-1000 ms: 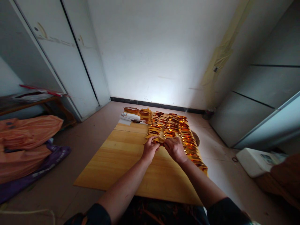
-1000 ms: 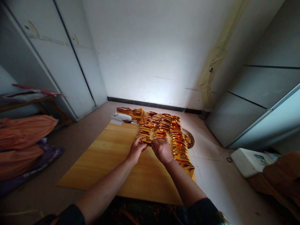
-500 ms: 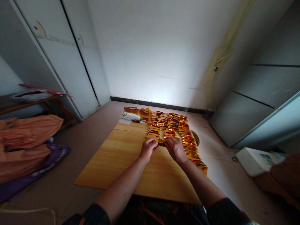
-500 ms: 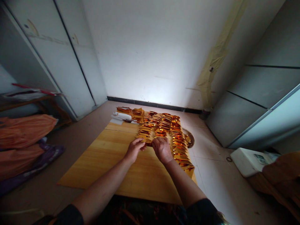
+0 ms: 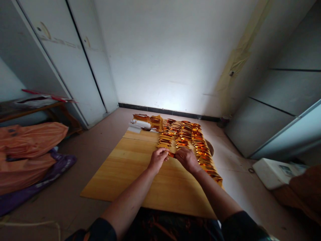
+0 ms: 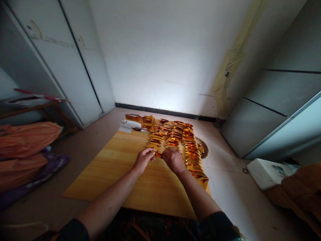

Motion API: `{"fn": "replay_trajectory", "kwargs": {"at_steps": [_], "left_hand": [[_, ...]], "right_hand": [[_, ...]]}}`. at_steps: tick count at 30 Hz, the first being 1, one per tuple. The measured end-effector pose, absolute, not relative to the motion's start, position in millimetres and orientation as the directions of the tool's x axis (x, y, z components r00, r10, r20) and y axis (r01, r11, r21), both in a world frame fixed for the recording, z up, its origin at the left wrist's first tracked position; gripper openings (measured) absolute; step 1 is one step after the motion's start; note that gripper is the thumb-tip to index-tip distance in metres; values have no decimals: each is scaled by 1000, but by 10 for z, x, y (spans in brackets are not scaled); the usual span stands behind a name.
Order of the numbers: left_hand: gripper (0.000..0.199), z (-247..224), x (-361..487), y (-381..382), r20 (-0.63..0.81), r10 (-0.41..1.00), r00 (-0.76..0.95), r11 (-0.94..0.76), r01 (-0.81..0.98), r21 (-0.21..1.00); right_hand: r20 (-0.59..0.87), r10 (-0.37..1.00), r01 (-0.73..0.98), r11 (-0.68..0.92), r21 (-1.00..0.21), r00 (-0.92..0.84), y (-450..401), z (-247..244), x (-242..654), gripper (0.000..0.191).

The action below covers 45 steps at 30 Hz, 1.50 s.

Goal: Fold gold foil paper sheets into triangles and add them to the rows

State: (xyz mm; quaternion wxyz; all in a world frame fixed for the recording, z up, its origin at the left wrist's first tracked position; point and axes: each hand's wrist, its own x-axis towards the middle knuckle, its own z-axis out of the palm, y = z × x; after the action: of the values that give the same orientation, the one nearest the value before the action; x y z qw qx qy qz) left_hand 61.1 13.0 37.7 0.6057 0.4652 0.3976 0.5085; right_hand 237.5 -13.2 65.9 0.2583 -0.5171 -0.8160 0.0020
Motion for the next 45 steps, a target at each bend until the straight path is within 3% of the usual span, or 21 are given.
{"fn": "replay_trajectory", "kwargs": {"at_steps": [7, 12, 24, 32, 40, 45], "left_hand": [[33, 382, 769, 67, -4, 995, 98, 29, -253, 967], [37, 411, 774, 39, -78, 992, 101, 99, -227, 969], [37, 436, 704, 58, -75, 977, 198, 125, -253, 959], [55, 406, 726, 57, -136, 972, 189, 188, -292, 938], [74, 428, 739, 17, -174, 959, 226, 244, -339, 909], [76, 379, 741, 23, -138, 963, 232, 219, -372, 902]], "right_hand": [[421, 866, 791, 449, -414, -271, -122, 604, 2267, 27], [438, 867, 784, 437, -441, -237, -130, 563, 2234, 25], [436, 885, 810, 371, -453, -162, -120, 520, 2236, 22], [416, 892, 774, 388, -500, -178, -157, 647, 2214, 21], [414, 892, 799, 380, -466, -182, -128, 591, 2172, 20], [320, 944, 769, 265, -582, -83, -100, 591, 2166, 21]]}}
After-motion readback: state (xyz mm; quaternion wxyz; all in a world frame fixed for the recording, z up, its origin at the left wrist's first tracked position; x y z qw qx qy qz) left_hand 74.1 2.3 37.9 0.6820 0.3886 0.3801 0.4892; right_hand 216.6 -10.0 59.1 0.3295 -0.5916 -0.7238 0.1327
